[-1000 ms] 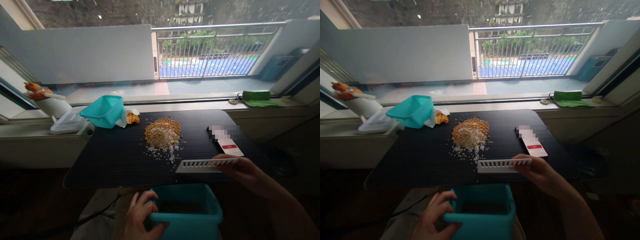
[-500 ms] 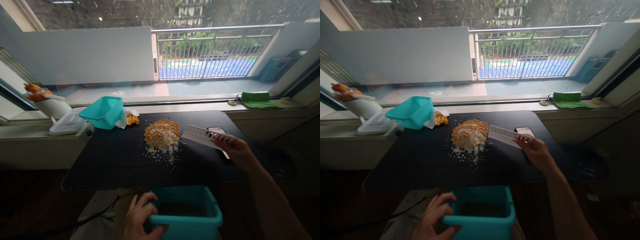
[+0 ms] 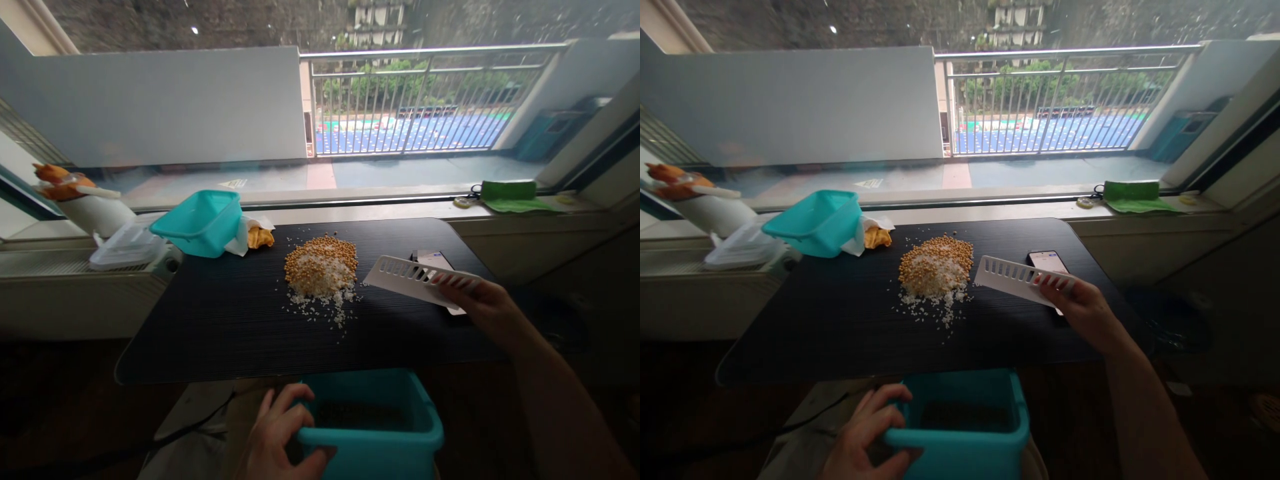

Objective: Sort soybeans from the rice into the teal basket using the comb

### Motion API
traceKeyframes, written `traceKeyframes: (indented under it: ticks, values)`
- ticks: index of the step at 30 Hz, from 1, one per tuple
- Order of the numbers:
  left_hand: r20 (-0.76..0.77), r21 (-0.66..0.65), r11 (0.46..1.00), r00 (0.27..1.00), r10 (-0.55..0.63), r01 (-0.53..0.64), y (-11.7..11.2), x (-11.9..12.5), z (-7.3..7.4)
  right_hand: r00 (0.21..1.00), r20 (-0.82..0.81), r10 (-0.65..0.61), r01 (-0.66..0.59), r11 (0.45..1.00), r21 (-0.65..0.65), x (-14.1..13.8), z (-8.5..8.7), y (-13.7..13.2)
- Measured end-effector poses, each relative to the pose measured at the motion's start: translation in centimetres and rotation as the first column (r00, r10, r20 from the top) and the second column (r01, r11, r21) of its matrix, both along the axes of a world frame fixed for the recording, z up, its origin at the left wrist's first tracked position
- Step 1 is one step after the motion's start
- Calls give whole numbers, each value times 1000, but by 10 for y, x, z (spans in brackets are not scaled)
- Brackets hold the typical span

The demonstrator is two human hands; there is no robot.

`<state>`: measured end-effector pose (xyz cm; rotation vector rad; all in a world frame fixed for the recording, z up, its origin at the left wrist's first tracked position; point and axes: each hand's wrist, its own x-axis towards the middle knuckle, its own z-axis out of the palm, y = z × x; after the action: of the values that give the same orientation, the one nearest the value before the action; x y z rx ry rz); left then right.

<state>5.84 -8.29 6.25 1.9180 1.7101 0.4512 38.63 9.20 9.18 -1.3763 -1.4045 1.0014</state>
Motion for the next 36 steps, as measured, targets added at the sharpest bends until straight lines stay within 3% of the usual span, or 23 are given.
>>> traceKeyframes:
  ticks: [10, 16, 24, 26, 31, 36]
  values:
    - [47, 15, 999, 998, 42, -43, -1, 3, 3, 989, 18, 144, -142, 987, -70, -9, 2, -16]
    - [60, -22, 998, 996, 63, -62, -2, 4, 5, 970, 33, 243, -236, 962, -136, 3, -1, -29]
    - [84, -18, 999, 996, 41, -40, 1, 4, 1, 908, 22, 419, -407, 890, -205, 11, 17, -49]
    - [80, -27, 999, 996, 35, -33, 0, 4, 2, 922, 26, 387, -378, 911, -165, 8, 15, -47]
    - [61, -6, 999, 998, 32, -31, -2, 2, 1, 984, 45, 170, -169, 985, -19, -15, 3, -25]
    - [17, 37, 999, 999, 30, -30, -6, -3, -3, 983, 101, 154, -161, 985, 62, -43, 3, -5]
